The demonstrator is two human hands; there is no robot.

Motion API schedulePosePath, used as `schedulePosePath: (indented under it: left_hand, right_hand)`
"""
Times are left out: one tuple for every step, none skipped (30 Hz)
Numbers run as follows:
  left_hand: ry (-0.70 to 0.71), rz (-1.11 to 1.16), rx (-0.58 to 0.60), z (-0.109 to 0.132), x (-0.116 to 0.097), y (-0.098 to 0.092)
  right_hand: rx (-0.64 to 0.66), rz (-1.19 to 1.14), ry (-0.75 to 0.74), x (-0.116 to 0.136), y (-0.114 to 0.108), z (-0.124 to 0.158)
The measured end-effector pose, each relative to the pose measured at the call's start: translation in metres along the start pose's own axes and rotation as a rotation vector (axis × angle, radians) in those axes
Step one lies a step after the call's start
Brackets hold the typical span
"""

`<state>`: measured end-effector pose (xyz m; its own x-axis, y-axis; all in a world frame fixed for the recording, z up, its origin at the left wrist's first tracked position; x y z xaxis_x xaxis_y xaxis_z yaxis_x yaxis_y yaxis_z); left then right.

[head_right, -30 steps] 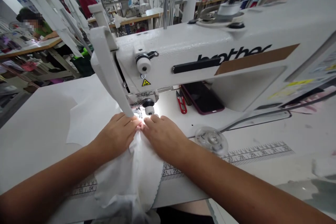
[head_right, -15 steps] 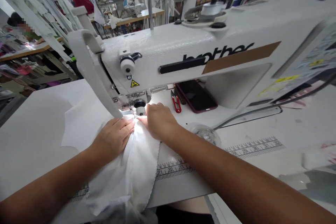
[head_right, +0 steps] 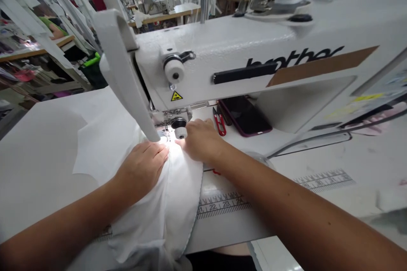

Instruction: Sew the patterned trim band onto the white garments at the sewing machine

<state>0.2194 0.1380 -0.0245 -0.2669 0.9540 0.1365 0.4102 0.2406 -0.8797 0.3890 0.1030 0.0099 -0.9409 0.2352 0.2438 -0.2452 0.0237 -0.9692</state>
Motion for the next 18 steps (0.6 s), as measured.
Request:
schedulePosePath:
  left_hand:
    - [-0.003,-0.008,0.008,-0.001,0.001,0.000]
    - [-0.009,-0.016,0.017,-0.002,0.002,-0.001]
    - [-0.015,-0.024,0.026,-0.003,0.003,-0.001]
    - [-0.023,-0.031,0.033,-0.004,0.004,-0.001]
    - [-0.029,-0.035,0.041,-0.005,0.005,-0.001]
    - [-0.035,-0.038,0.047,-0.006,0.007,-0.001]
    - [-0.038,-0.040,0.052,-0.007,0.008,-0.001]
    - [-0.041,-0.043,0.055,-0.007,0.008,0.000]
    - [-0.043,-0.046,0.056,-0.008,0.009,0.000]
    - [-0.046,-0.047,0.053,-0.008,0.009,0.000]
    - [-0.049,-0.048,0.049,-0.009,0.009,0.000]
    - [-0.050,-0.050,0.046,-0.009,0.009,-0.001]
    - [-0.051,-0.052,0.045,-0.009,0.009,-0.001]
    - [-0.053,-0.053,0.047,-0.009,0.008,-0.001]
    - [-0.056,-0.054,0.049,-0.008,0.008,-0.002]
    - [-0.060,-0.054,0.051,-0.008,0.008,-0.002]
    - [-0.063,-0.052,0.052,-0.008,0.008,-0.002]
    - [-0.068,-0.048,0.053,-0.008,0.008,-0.003]
  right_hand:
    - [0.014,0.010,-0.005,0.000,-0.001,-0.001]
    - [0.029,0.019,-0.014,0.000,-0.002,-0.003]
    - [0.046,0.025,-0.028,0.000,-0.003,-0.005]
    - [0.061,0.030,-0.044,0.000,-0.004,-0.007]
    - [0.074,0.034,-0.060,0.000,-0.005,-0.008]
    - [0.085,0.038,-0.074,0.000,-0.007,-0.010]
    - [0.093,0.042,-0.087,0.001,-0.008,-0.011]
    - [0.099,0.044,-0.095,0.001,-0.008,-0.012]
    - [0.103,0.046,-0.101,0.001,-0.009,-0.012]
    - [0.104,0.046,-0.105,0.001,-0.010,-0.012]
    - [0.104,0.045,-0.107,0.001,-0.010,-0.012]
    - [0.101,0.046,-0.108,0.001,-0.010,-0.012]
    - [0.097,0.046,-0.109,0.001,-0.010,-0.012]
    - [0.092,0.048,-0.107,0.001,-0.010,-0.012]
    - [0.087,0.049,-0.108,0.001,-0.009,-0.012]
    - [0.080,0.050,-0.108,0.002,-0.009,-0.012]
    - [0.074,0.052,-0.110,0.002,-0.009,-0.012]
    - [0.066,0.054,-0.114,0.002,-0.009,-0.013]
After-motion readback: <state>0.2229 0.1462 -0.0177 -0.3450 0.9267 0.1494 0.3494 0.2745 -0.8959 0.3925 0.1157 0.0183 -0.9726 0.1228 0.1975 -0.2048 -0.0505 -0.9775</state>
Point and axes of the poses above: each hand's wrist, its own z-axis away from the middle knuckle, its own y-axis out of the palm, x = y × z, the point moved 2 cm from there along -z, towards the middle knuckle, and after that the axes turned 1 degree about -z, right-handed, at the moved point
